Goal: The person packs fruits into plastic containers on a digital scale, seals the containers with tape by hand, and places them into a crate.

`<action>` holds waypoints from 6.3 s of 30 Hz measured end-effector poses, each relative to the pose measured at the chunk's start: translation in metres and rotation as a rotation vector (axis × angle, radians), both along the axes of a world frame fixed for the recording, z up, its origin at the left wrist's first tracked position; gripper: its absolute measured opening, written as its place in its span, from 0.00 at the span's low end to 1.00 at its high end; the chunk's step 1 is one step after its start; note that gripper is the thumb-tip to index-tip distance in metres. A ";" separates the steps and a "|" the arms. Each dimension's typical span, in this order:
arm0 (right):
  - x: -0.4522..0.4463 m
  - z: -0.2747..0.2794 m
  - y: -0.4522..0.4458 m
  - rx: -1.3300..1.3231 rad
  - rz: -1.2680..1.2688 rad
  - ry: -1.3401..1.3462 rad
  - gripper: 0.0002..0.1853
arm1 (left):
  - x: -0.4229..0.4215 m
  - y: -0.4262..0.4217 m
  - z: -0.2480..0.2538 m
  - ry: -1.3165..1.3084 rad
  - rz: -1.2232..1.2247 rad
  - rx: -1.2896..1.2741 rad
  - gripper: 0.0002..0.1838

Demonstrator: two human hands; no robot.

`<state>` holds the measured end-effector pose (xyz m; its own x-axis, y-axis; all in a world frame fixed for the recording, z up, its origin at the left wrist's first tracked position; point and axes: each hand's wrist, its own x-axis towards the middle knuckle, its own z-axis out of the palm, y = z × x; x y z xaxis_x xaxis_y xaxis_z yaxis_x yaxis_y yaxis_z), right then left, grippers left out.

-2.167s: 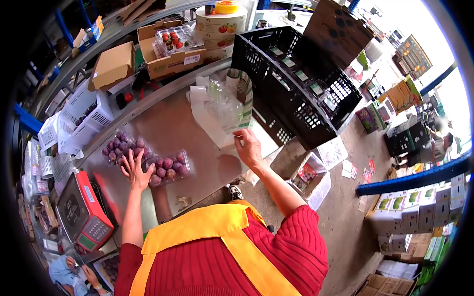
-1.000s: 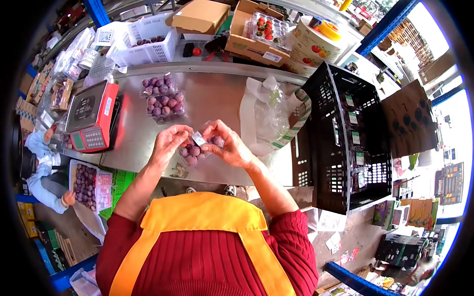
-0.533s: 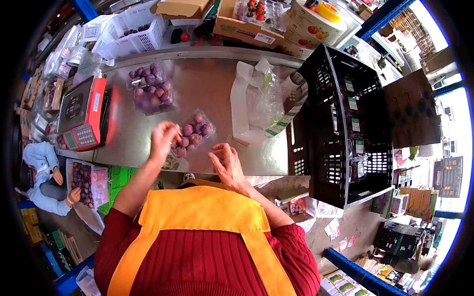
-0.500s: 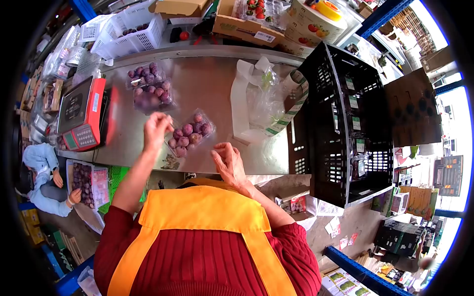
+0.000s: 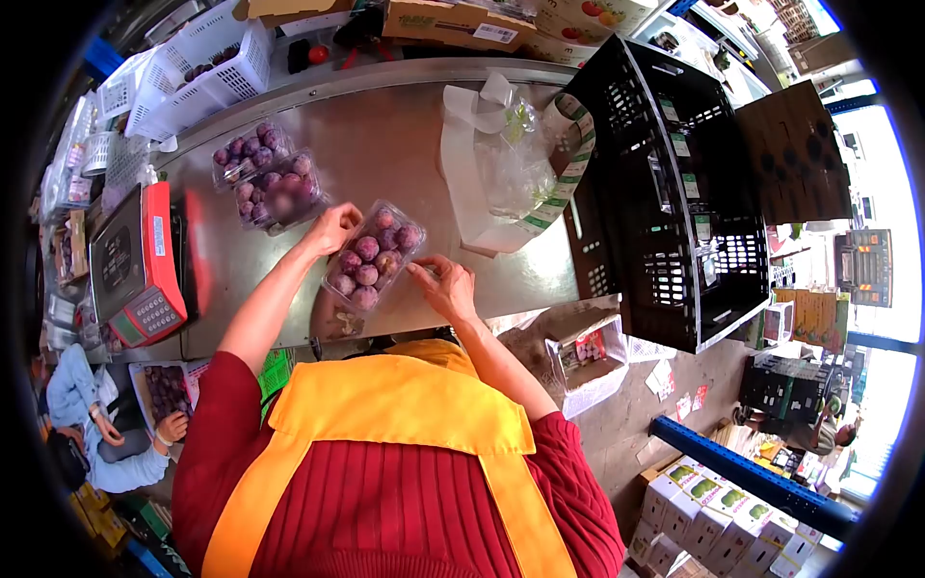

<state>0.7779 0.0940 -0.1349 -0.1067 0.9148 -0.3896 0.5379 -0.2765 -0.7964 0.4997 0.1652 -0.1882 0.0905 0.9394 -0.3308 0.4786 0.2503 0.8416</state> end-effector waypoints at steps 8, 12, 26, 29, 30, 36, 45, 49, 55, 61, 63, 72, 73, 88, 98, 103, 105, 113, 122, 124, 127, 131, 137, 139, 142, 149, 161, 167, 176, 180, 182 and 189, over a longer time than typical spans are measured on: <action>-0.006 -0.008 0.000 0.121 0.028 -0.015 0.14 | -0.011 -0.049 0.035 -0.391 0.066 0.012 0.26; -0.004 -0.004 0.002 0.063 0.041 0.066 0.14 | 0.013 -0.084 0.069 -0.548 -0.055 -0.078 0.38; 0.018 0.122 0.001 0.200 0.095 0.478 0.28 | 0.043 -0.141 0.152 -1.611 0.361 -0.508 0.31; 0.017 0.118 0.001 0.082 0.109 0.592 0.27 | 0.059 -0.145 0.154 -1.738 0.274 -0.540 0.30; 0.017 0.115 0.004 0.084 0.100 0.670 0.30 | 0.066 -0.143 0.156 -1.717 0.214 -0.456 0.30; 0.008 0.103 0.015 -0.027 0.285 0.921 0.41 | 0.092 -0.147 0.176 -2.044 0.064 -0.545 0.44; 0.012 0.129 0.025 -0.149 0.498 0.917 0.35 | 0.062 -0.152 0.193 -1.290 0.192 -0.415 0.26; 0.014 0.143 0.010 -0.250 0.332 0.757 0.40 | 0.077 -0.151 0.236 -0.921 0.164 0.124 0.43; 0.028 0.136 0.012 -0.152 0.265 0.672 0.43 | 0.080 -0.132 0.229 -0.800 0.174 -0.033 0.37; 0.063 0.154 0.010 0.073 0.466 0.471 0.24 | 0.088 -0.126 0.220 -0.834 0.131 -0.219 0.36; 0.067 0.146 0.009 0.033 0.497 0.669 0.22 | 0.095 -0.123 0.220 -0.824 0.102 -0.224 0.36; 0.079 0.135 0.011 0.041 0.533 0.782 0.11 | 0.103 -0.115 0.240 -0.683 0.007 -0.178 0.41; 0.078 0.137 0.009 0.220 0.524 0.783 0.08 | 0.102 -0.116 0.235 -0.667 0.009 -0.085 0.40; 0.060 0.083 -0.013 0.019 -0.308 0.936 0.16 | 0.114 -0.110 0.252 -0.600 -0.138 0.281 0.41; 0.112 0.082 -0.034 0.226 -0.668 0.848 0.19 | 0.196 -0.029 0.245 -0.853 -0.368 -0.036 0.40; 0.173 0.051 -0.047 0.180 -0.768 0.826 0.17 | 0.307 0.048 0.350 -0.903 -0.693 0.214 0.38; 0.183 0.045 -0.055 0.194 -0.692 0.650 0.16 | 0.354 0.105 0.360 -0.929 -0.627 0.238 0.31; 0.211 0.026 -0.065 0.220 -0.617 0.452 0.20 | 0.587 0.291 0.314 0.454 -0.443 0.801 0.41; 0.229 -0.022 -0.085 0.246 -0.681 0.432 0.16 | 0.723 0.389 0.133 1.128 -0.273 1.403 0.28; 0.228 -0.027 -0.094 0.192 -0.755 0.459 0.15 | 0.734 0.375 0.119 1.302 -0.360 1.369 0.30; 0.227 -0.021 -0.098 0.135 -0.770 0.474 0.14 | 0.725 0.361 0.121 1.373 -0.773 1.187 0.33; 0.235 -0.004 -0.101 0.181 -0.750 0.410 0.16 | 0.707 0.367 0.160 0.875 -0.977 0.875 0.37; 0.231 0.018 -0.089 0.188 -0.665 0.643 0.16 | 0.578 0.244 0.263 -0.049 -1.009 1.169 0.21; 0.226 0.030 -0.073 0.225 -0.526 0.676 0.16 | 0.486 0.180 0.269 -0.275 -0.787 1.282 0.14; 0.203 0.043 -0.048 0.235 -0.421 0.734 0.14 | 0.334 0.096 0.209 -0.034 -0.653 1.097 0.12; 0.110 0.055 -0.017 0.126 -0.096 0.837 0.12 | 0.024 -0.096 0.124 0.619 -0.073 0.576 0.20; -0.003 0.079 -0.029 0.090 0.135 0.837 0.13 | -0.113 -0.022 0.093 0.905 0.022 0.262 0.68; -0.023 0.078 -0.025 0.029 0.121 0.957 0.13 | -0.060 -0.071 0.108 0.954 0.050 0.293 0.66; -0.025 0.076 -0.015 -0.038 0.315 0.810 0.19 | 0.040 -0.139 0.137 0.487 0.165 0.605 0.43; -0.029 0.083 -0.027 0.470 0.682 0.294 0.23 | 0.049 -0.147 0.132 -0.527 0.299 0.055 0.13; -0.030 0.087 -0.034 0.502 0.703 0.228 0.23 | 0.051 -0.155 0.124 -0.596 0.363 -0.031 0.12; -0.024 0.097 -0.023 0.359 0.471 0.220 0.30 | 0.029 -0.135 0.137 -0.663 0.519 0.124 0.08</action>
<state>0.7544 0.0714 -0.0380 -0.5724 0.8199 0.0095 0.3496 0.2545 -0.9017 0.5283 0.0299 -0.0517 -0.2232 0.9413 -0.2534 -0.2727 0.1893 0.9433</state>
